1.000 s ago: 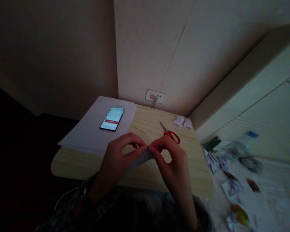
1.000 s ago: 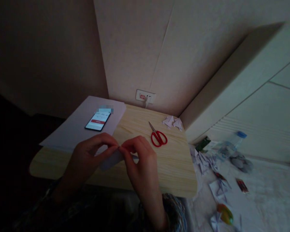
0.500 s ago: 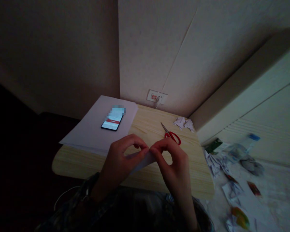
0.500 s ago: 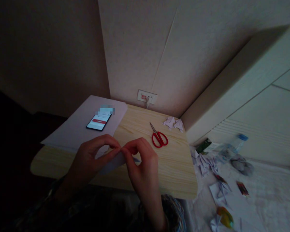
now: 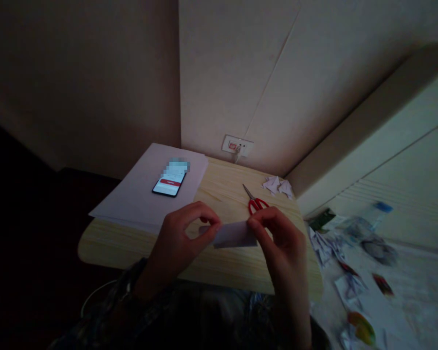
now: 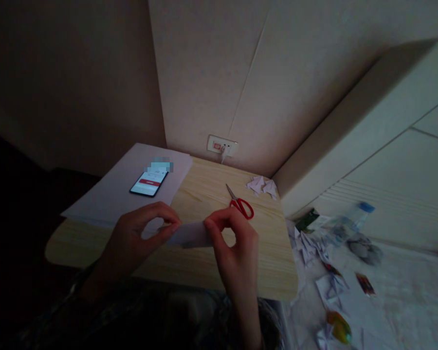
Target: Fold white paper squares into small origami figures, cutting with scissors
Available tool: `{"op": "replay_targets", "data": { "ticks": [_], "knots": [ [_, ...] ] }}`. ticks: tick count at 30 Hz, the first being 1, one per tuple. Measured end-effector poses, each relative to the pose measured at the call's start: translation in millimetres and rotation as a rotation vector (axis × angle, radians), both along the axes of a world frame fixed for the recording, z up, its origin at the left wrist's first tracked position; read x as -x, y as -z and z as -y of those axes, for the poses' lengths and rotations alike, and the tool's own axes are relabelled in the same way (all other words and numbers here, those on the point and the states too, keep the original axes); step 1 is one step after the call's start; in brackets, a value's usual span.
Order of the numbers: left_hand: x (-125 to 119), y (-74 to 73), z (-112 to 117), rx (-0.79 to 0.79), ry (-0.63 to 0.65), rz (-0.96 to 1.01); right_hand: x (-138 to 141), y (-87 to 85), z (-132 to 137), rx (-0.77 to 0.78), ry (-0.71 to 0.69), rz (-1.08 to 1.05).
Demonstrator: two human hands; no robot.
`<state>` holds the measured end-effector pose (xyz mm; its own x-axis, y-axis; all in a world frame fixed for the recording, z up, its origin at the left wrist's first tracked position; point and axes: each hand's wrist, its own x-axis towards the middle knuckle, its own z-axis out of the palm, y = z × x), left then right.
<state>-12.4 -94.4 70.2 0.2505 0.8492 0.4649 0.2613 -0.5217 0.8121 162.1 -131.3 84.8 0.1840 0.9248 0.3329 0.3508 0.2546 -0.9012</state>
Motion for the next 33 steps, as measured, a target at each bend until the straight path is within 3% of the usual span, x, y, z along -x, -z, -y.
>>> {"op": "replay_targets", "data": {
  "ticks": [9, 17, 23, 28, 33],
  "knots": [
    [2.4, -1.4, -3.7, -0.019, 0.019, -0.035, -9.3, 1.5, 3.1, 0.041, 0.065, -0.070],
    [11.6, -2.8, -7.8, 0.069, 0.011, -0.053, -18.0, 1.3, 2.5, 0.025, 0.131, -0.152],
    [14.6, 2.8, -12.6, 0.260, -0.031, 0.163, -17.3, 3.8, -3.2, -0.027, 0.275, -0.376],
    [3.4, 7.9, -8.5, 0.505, 0.179, 0.302, 1.3, 13.7, -8.7, 0.044, 0.190, -0.490],
    [2.8, 9.2, -9.1, 0.515, 0.023, 0.302, 4.9, 15.5, -10.3, 0.051, 0.091, -0.401]
  ]
}}
